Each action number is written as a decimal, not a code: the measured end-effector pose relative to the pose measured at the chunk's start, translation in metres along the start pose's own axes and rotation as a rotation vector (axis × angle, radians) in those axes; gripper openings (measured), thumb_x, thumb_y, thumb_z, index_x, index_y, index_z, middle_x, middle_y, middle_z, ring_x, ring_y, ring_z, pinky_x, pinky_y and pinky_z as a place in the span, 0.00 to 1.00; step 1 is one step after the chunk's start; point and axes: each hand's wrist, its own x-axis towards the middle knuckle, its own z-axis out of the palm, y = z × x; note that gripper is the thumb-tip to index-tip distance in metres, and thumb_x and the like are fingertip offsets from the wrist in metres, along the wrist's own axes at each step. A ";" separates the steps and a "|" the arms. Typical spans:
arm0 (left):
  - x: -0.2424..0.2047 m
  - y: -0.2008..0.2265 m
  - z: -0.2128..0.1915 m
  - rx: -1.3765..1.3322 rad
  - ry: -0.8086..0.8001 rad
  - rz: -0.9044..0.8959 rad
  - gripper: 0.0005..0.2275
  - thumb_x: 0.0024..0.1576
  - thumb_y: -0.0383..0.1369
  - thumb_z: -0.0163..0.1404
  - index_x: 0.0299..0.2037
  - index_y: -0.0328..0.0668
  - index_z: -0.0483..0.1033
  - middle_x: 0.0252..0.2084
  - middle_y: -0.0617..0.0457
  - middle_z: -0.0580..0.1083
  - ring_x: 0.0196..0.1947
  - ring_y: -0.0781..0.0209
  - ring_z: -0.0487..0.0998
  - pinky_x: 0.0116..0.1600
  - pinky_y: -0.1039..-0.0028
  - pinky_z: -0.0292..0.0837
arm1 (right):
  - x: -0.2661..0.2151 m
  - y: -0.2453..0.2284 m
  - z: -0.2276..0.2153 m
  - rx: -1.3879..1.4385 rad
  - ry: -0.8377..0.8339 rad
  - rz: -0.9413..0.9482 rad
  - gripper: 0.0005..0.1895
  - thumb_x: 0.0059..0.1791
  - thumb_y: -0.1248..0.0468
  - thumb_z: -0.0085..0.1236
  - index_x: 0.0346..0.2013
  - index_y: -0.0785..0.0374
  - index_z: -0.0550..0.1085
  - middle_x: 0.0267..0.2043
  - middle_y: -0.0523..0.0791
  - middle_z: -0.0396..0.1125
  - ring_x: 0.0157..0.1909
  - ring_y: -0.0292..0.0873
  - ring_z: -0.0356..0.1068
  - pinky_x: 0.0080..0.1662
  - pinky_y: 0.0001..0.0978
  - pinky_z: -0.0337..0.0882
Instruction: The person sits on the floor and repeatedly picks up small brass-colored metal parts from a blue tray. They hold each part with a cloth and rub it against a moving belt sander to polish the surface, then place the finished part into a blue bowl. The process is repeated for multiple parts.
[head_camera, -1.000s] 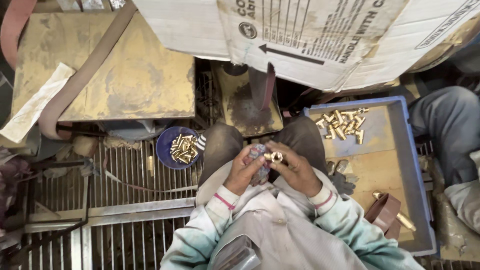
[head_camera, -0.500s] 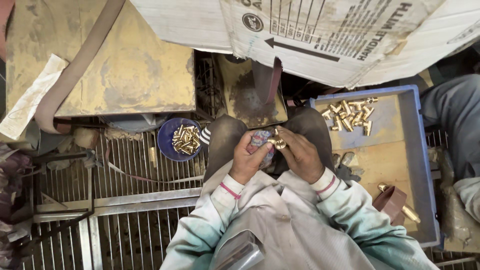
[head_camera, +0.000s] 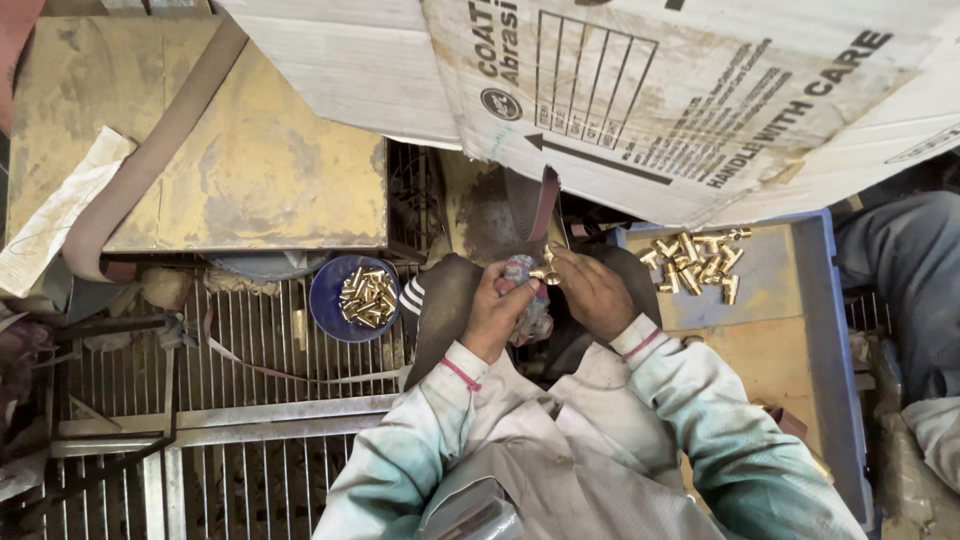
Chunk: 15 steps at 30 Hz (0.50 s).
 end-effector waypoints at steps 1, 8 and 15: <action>0.004 0.001 -0.001 -0.003 0.011 -0.045 0.19 0.57 0.31 0.55 0.55 0.34 0.63 0.32 0.48 0.73 0.15 0.63 0.69 0.15 0.73 0.62 | 0.001 0.006 0.004 -0.004 0.002 -0.013 0.17 0.47 0.75 0.58 0.51 0.69 0.71 0.58 0.53 0.71 0.56 0.53 0.74 0.53 0.41 0.75; 0.035 0.009 -0.002 -0.063 -0.015 0.023 0.17 0.59 0.29 0.55 0.53 0.35 0.64 0.33 0.49 0.75 0.18 0.63 0.74 0.16 0.72 0.64 | 0.008 0.034 0.028 -0.018 -0.030 0.008 0.19 0.47 0.73 0.57 0.53 0.68 0.71 0.57 0.53 0.71 0.55 0.54 0.73 0.53 0.42 0.74; 0.047 0.000 -0.004 -0.123 -0.009 0.053 0.14 0.60 0.26 0.54 0.51 0.36 0.63 0.32 0.47 0.75 0.19 0.61 0.74 0.18 0.72 0.67 | 0.005 0.043 0.042 0.082 -0.103 0.104 0.17 0.48 0.72 0.57 0.52 0.62 0.72 0.57 0.53 0.71 0.53 0.56 0.73 0.51 0.43 0.74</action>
